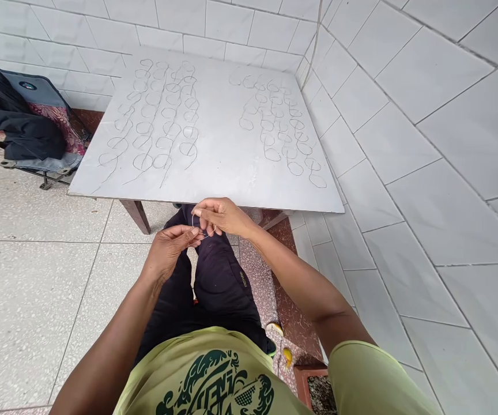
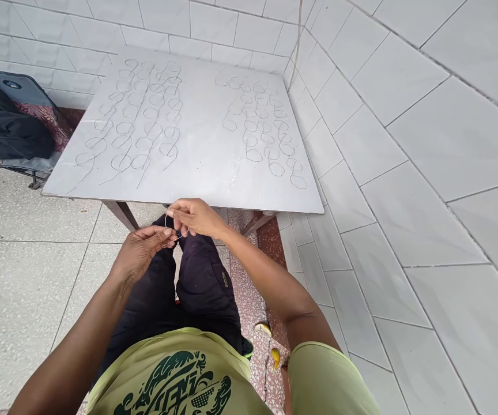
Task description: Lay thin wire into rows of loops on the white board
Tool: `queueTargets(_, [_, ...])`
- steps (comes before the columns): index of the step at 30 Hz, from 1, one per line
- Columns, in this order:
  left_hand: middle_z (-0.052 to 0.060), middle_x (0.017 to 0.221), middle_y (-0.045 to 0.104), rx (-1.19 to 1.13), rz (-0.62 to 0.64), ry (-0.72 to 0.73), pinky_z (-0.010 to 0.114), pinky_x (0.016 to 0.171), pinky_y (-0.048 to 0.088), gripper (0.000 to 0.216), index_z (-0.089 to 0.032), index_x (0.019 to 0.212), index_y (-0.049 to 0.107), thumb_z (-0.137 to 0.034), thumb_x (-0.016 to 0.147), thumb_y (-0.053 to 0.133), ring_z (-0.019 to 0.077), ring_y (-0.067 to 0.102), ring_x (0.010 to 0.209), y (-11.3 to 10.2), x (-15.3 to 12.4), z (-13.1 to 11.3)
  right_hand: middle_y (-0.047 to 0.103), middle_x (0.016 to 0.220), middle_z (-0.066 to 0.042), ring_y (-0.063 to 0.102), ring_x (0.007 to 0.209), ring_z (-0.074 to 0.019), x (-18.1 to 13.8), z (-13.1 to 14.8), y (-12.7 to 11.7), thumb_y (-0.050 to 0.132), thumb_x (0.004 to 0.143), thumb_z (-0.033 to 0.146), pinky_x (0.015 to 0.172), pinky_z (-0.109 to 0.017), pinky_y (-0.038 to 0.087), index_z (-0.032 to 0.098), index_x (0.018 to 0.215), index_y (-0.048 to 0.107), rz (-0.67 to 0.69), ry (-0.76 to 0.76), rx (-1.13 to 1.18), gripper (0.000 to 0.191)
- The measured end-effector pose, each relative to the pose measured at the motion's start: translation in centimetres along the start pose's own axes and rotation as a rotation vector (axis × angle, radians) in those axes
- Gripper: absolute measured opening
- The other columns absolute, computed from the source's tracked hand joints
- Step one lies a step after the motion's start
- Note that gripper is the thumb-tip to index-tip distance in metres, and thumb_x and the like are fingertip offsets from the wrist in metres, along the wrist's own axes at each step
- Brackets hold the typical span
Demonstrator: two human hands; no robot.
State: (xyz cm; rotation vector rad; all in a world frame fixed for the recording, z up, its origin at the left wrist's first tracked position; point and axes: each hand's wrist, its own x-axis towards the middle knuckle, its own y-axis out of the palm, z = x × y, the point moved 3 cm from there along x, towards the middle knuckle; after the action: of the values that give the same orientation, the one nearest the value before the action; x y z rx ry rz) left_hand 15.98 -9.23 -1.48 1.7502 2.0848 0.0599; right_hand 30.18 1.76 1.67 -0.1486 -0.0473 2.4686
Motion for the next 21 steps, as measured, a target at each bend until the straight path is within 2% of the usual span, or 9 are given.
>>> queueTargets(2, [0.01, 0.091, 0.078, -0.064, -0.079, 0.03, 0.033, 0.084, 0.055, 0.028, -0.016, 0.088, 0.081, -0.038, 0.074, 0.088, 0.0189, 0.071, 0.085, 0.1, 0.0, 0.2, 0.07, 0.081, -0.003, 0.066, 0.056, -0.0111, -0.6, -0.6, -0.1, 0.067, 0.091, 0.055, 0.04, -0.018, 0.044, 0.015, 0.103, 0.065, -0.126, -0.015, 0.082, 0.041])
queueTargets(4, [0.009, 0.091, 0.078, -0.124, -0.142, 0.063, 0.034, 0.086, 0.056, 0.026, -0.016, 0.086, 0.081, -0.036, 0.072, 0.089, 0.0194, 0.072, 0.086, 0.1, -0.1, 0.3, 0.07, 0.083, -0.004, 0.068, 0.059, -0.0123, -1.3, -1.3, 0.1, 0.065, 0.091, 0.058, 0.041, -0.018, 0.046, 0.015, 0.096, 0.064, -0.226, -0.018, 0.116, 0.043])
queueTargets(7, [0.009, 0.091, 0.078, -0.186, -0.192, 0.096, 0.035, 0.09, 0.055, 0.025, -0.016, 0.087, 0.082, -0.033, 0.071, 0.09, 0.0196, 0.073, 0.088, 0.5, -0.2, 0.5, 0.069, 0.079, -0.004, 0.067, 0.058, -0.0125, -2.4, -2.3, 1.3, 0.063, 0.092, 0.06, 0.042, -0.019, 0.046, 0.016, 0.089, 0.063, -0.28, -0.029, 0.124, 0.044])
queueTargets(12, [0.008, 0.092, 0.079, -0.245, -0.234, 0.144, 0.037, 0.098, 0.053, 0.02, -0.017, 0.086, 0.082, -0.029, 0.073, 0.088, 0.0193, 0.073, 0.09, 1.2, -0.1, 0.9, 0.067, 0.072, 0.0, 0.062, 0.052, -0.0105, -3.1, -2.7, 3.3, 0.054, 0.097, 0.059, 0.042, -0.02, 0.044, 0.019, 0.087, 0.058, -0.364, -0.082, 0.099, 0.041])
queueTargets(16, [0.008, 0.095, 0.079, -0.288, -0.271, 0.176, 0.039, 0.101, 0.052, 0.02, -0.017, 0.088, 0.082, -0.03, 0.074, 0.088, 0.019, 0.073, 0.092, 1.4, 0.0, 0.9, 0.063, 0.069, 0.002, 0.06, 0.051, -0.0094, -2.9, -2.4, 3.9, 0.047, 0.101, 0.058, 0.045, -0.02, 0.045, 0.021, 0.085, 0.054, -0.361, -0.105, 0.045, 0.042])
queueTargets(21, [0.009, 0.094, 0.078, -0.319, -0.294, 0.188, 0.039, 0.101, 0.052, 0.024, -0.016, 0.09, 0.081, -0.031, 0.073, 0.088, 0.0191, 0.072, 0.092, 1.9, 0.1, 0.9, 0.061, 0.065, 0.003, 0.058, 0.05, -0.0097, -2.8, -2.3, 3.7, 0.046, 0.101, 0.057, 0.047, -0.021, 0.045, 0.02, 0.082, 0.054, -0.325, -0.096, 0.039, 0.042])
